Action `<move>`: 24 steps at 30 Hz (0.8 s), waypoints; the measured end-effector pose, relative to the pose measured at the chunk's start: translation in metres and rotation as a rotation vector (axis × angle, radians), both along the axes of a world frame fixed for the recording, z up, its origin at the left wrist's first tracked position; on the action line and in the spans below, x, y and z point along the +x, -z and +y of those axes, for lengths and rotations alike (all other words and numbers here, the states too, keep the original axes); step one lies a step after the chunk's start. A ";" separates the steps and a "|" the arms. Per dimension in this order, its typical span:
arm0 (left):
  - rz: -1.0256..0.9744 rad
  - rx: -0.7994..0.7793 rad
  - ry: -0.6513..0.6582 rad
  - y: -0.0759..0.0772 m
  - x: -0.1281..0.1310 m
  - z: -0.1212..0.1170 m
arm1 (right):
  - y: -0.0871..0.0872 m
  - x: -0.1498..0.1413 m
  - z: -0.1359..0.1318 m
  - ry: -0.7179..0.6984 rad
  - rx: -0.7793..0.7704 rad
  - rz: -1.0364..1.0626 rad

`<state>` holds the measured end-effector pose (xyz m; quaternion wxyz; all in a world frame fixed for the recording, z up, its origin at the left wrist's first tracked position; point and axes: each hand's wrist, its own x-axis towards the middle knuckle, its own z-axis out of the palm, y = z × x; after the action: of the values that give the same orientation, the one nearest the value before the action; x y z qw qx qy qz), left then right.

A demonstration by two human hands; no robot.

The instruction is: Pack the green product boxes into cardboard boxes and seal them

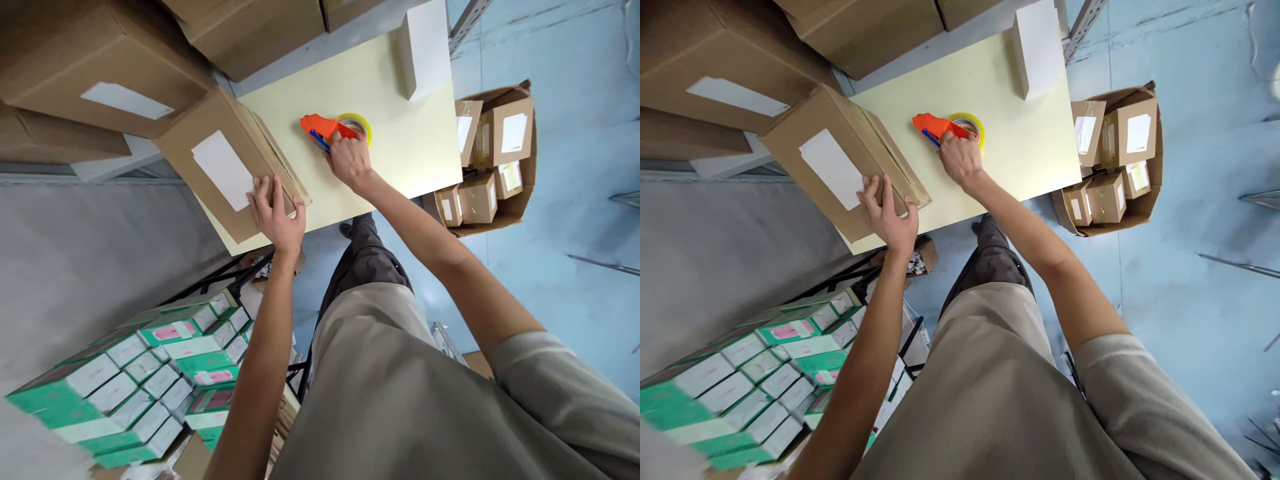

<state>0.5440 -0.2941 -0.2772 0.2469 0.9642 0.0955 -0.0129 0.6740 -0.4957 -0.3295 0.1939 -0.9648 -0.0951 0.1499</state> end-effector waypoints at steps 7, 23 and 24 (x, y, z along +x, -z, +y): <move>-0.039 0.034 0.029 0.011 -0.005 0.006 | 0.042 -0.016 -0.039 0.050 0.069 -0.052; 0.043 0.025 -0.005 -0.007 -0.006 0.001 | -0.009 -0.159 0.099 0.463 1.155 0.476; 0.043 0.031 -0.006 -0.007 -0.006 0.001 | -0.007 -0.152 0.101 0.457 1.155 0.480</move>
<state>0.5378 -0.2934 -0.2702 0.2301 0.9671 0.1037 -0.0312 0.5224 -0.3944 -0.3226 0.7223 -0.6416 0.0926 0.2407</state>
